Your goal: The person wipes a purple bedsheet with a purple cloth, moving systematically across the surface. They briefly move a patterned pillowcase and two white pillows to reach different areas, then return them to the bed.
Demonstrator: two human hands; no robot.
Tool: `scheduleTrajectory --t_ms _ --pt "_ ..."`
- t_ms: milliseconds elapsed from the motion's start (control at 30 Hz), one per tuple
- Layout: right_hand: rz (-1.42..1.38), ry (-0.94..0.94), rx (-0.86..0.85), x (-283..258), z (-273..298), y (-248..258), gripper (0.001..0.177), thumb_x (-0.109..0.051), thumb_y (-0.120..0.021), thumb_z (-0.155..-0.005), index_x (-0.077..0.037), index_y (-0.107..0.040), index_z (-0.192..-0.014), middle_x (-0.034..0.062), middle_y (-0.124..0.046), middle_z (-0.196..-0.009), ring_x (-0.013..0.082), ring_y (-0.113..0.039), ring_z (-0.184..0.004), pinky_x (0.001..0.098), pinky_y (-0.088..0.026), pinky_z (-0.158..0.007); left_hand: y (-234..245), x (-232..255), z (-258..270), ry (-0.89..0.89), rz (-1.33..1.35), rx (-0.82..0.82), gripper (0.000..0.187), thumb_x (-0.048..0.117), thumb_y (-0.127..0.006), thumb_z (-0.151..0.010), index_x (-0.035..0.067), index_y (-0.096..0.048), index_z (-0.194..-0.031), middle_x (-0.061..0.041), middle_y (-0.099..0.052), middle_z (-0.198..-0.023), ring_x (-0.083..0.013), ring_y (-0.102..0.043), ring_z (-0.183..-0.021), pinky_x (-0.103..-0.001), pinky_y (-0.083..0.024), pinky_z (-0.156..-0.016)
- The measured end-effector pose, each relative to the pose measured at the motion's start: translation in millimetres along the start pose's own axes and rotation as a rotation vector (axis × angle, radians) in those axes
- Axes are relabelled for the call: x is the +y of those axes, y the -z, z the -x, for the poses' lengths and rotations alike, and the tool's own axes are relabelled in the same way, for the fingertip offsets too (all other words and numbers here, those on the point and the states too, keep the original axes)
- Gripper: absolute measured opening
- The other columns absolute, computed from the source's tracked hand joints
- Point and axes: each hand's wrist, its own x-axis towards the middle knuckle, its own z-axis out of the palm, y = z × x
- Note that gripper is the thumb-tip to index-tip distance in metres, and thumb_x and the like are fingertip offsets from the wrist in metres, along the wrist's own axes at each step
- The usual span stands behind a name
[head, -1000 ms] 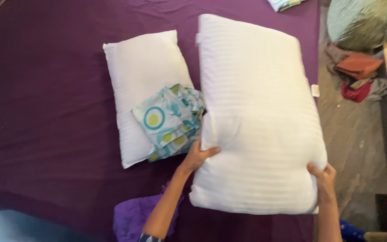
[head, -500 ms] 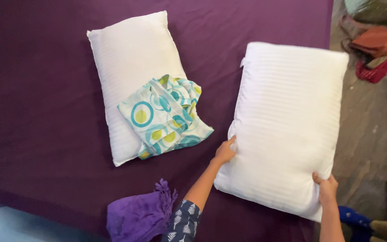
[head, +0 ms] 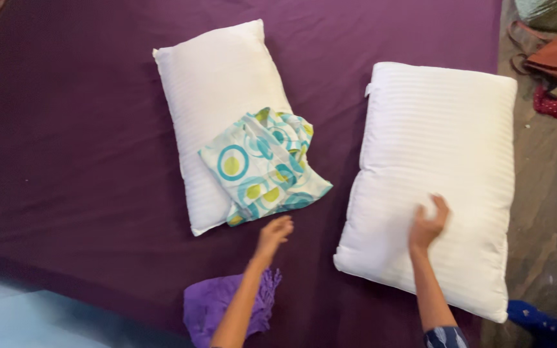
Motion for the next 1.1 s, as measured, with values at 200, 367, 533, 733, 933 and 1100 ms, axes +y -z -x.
scheduleTrajectory --t_ms 200,367,533,733,933,1100 --pt "-0.503 -0.552 -0.751 -111 5 -144 0.073 -0.043 -0.076 -0.089 0.002 -0.054 -0.143 0.0233 -0.06 -0.14 0.0311 -0.06 -0.132 0.0377 -0.047 -0.108 169 40 -14 -0.068 0.147 0.408 0.053 0.035 -0.069 -0.089 0.007 -0.067 -0.134 -0.008 -0.071 -0.125 -0.0199 -0.063 -0.114 -0.035 -0.05 -0.09" --pt "-0.362 -0.482 -0.885 -163 -5 -229 0.094 -0.054 -0.078 -0.089 0.008 -0.04 -0.148 0.0292 -0.044 -0.148 0.0357 -0.044 -0.137 0.0436 -0.039 -0.109 262 67 -57 -0.155 0.089 0.541 0.071 0.04 -0.075 -0.086 0.0 -0.056 -0.142 -0.018 -0.06 -0.143 -0.0263 -0.056 -0.133 -0.041 -0.039 -0.114" --pt "-0.42 -0.694 -1.005 -186 -23 -289 0.091 -0.059 -0.075 -0.085 0.013 -0.058 -0.139 0.0388 -0.061 -0.13 0.0595 -0.053 -0.12 0.0656 -0.04 -0.098 319 87 -116 0.038 -0.081 0.577 0.099 0.057 -0.073 -0.084 -0.001 -0.037 -0.155 -0.025 -0.037 -0.159 -0.033 -0.035 -0.149 -0.043 -0.028 -0.12" --pt "-0.359 -0.865 -1.031 -199 -24 -326 0.09 -0.057 -0.077 -0.074 -0.001 -0.054 -0.141 0.0223 -0.066 -0.128 0.0345 -0.065 -0.114 0.0527 -0.052 -0.095 310 71 -157 0.177 -0.176 0.515 0.123 0.061 -0.08 -0.083 -0.004 -0.01 -0.159 -0.027 -0.032 -0.159 -0.0356 -0.033 -0.148 -0.043 -0.03 -0.119" --pt "-0.509 -0.999 -1.067 -222 -25 -304 0.069 -0.028 -0.086 -0.07 0.013 -0.065 -0.122 0.023 -0.076 -0.107 0.0309 -0.076 -0.089 0.0409 -0.062 -0.079 268 92 -143 0.049 0.116 0.434 0.09 0.048 -0.079 -0.077 -0.002 -0.05 -0.146 -0.018 -0.063 -0.137 -0.0287 -0.062 -0.12 -0.04 -0.049 -0.1" --pt "-0.687 -0.922 -0.907 -248 -44 -241 0.05 -0.015 -0.082 -0.071 0.013 -0.072 -0.112 0.0196 -0.076 -0.095 0.0257 -0.074 -0.073 0.0368 -0.06 -0.064 228 131 -87 -0.111 0.219 0.575 0.068 0.031 -0.083 -0.078 -0.007 -0.064 -0.13 -0.019 -0.073 -0.119 -0.0269 -0.07 -0.101 -0.036 -0.053 -0.089"
